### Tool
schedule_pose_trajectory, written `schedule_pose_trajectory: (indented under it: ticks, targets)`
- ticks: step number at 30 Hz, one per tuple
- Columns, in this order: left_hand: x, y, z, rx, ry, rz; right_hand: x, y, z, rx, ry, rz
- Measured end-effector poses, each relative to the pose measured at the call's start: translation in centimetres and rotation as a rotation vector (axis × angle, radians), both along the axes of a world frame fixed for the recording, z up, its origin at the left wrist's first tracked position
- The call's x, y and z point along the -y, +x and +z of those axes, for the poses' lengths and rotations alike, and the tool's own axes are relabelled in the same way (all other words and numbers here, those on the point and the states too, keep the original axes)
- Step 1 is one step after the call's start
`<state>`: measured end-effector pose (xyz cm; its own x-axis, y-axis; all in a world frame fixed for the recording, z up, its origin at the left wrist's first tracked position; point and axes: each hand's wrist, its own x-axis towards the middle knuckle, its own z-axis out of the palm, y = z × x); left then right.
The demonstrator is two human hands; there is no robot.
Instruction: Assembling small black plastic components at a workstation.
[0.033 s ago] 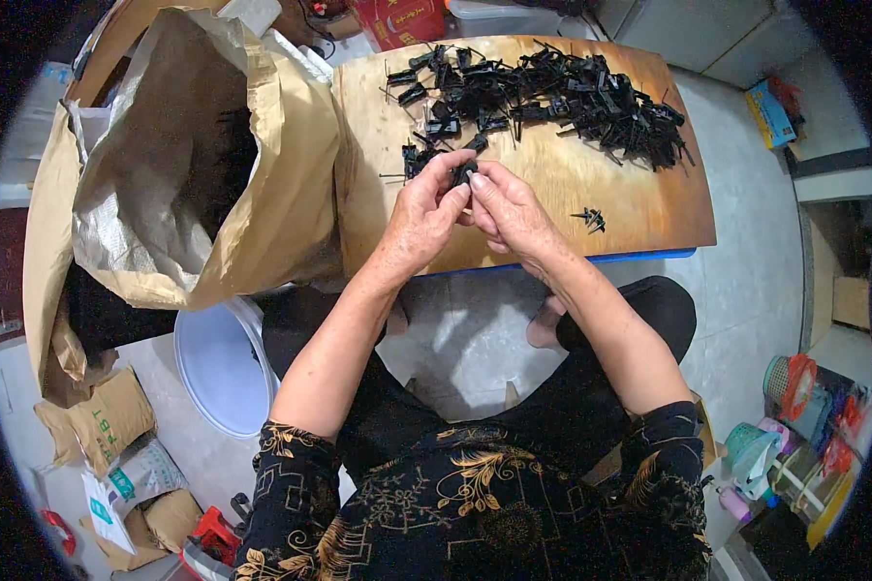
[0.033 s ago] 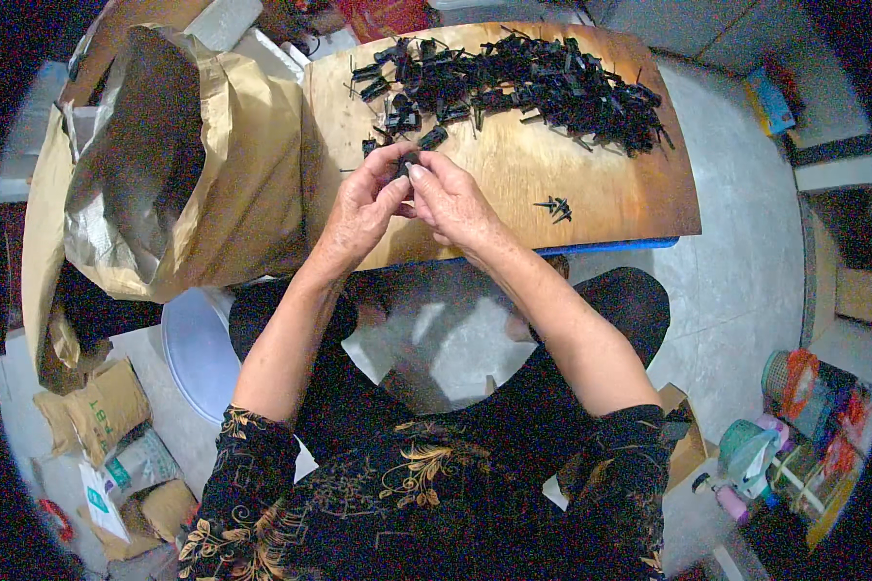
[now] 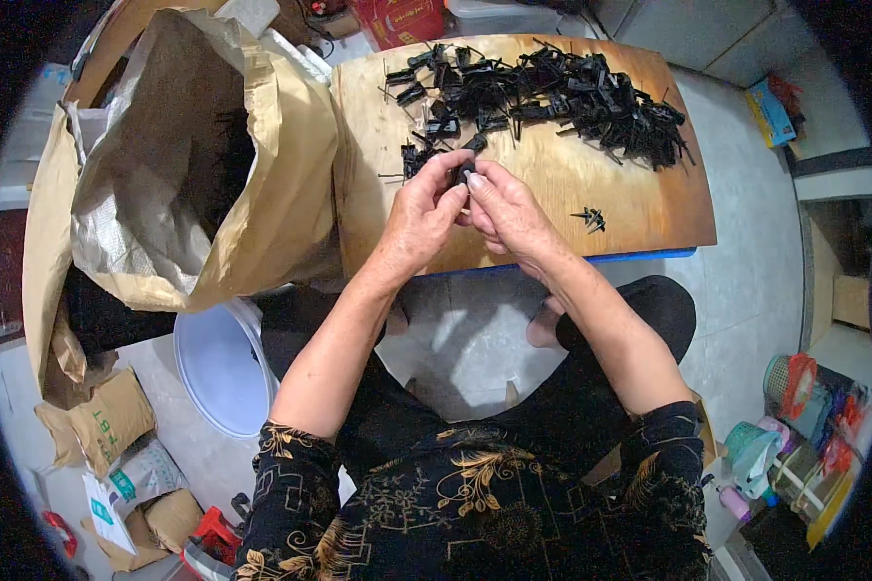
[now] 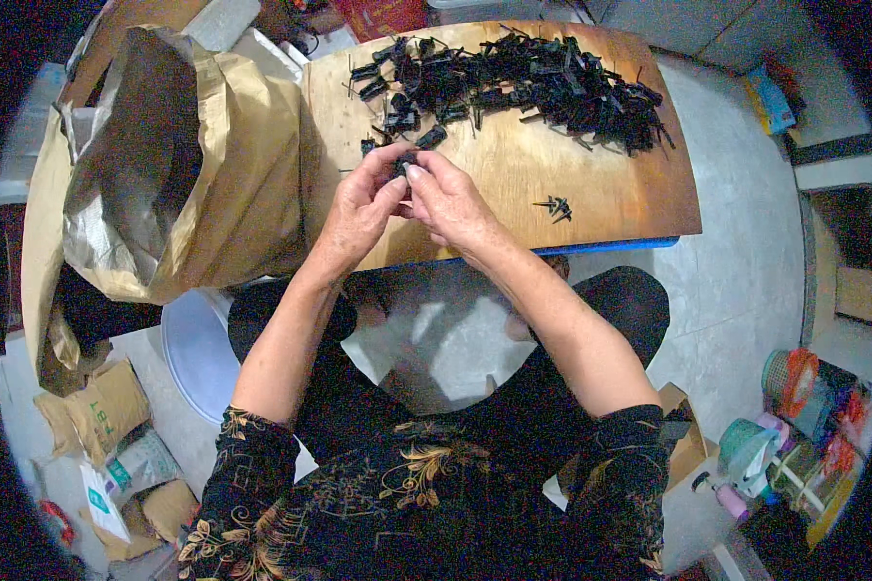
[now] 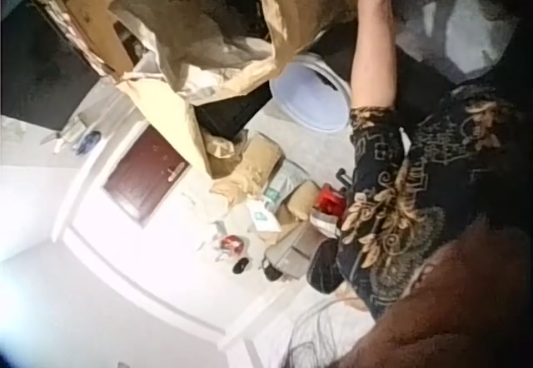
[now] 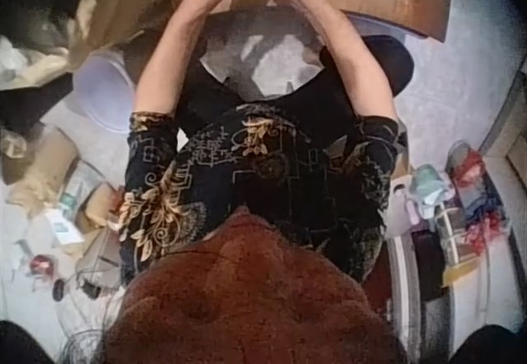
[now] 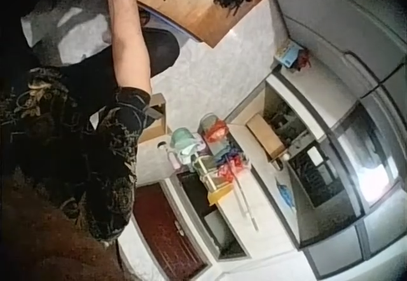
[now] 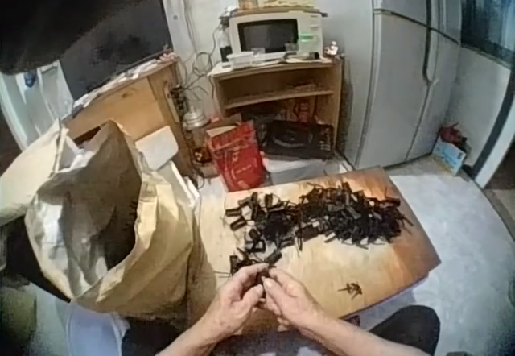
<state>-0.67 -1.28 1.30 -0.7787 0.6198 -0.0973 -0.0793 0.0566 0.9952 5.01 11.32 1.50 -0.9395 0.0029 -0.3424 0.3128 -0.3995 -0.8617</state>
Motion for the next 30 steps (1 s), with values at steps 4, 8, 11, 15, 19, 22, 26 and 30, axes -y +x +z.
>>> schedule_pose_trajectory:
  ticks: [4,8,11,15,19,22,26,30]
  targets:
    - [0.3,0.1,0.1,-0.057,-0.071,0.074,0.8,-0.8,-0.4,-0.025,-0.043,-0.012]
    - [0.8,-0.2,-0.4,-0.341,-0.217,0.138,1.3,-2.0,-1.5,-0.065,0.103,0.032]
    - [0.7,-0.8,-0.3,-0.382,-0.230,0.123,0.3,-3.1,-4.4,-0.236,0.185,0.045]
    - [1.8,-3.1,1.3,-0.034,0.027,0.226,-3.6,-4.6,-2.0,-0.116,0.591,0.093]
    - [2.4,-4.0,1.9,0.360,0.240,0.380,-4.6,-4.3,-4.8,-0.208,1.046,0.081]
    - [2.9,-3.7,1.3,0.513,0.304,0.392,-3.2,-3.4,-4.7,-0.105,1.345,0.191]
    - [2.6,-3.3,0.9,0.609,0.291,0.421,-3.1,-3.9,-5.8,-0.169,1.395,0.075]
    - [1.6,-2.6,-0.5,0.716,0.313,0.333,-3.6,-3.9,-5.4,-0.207,1.418,-0.087]
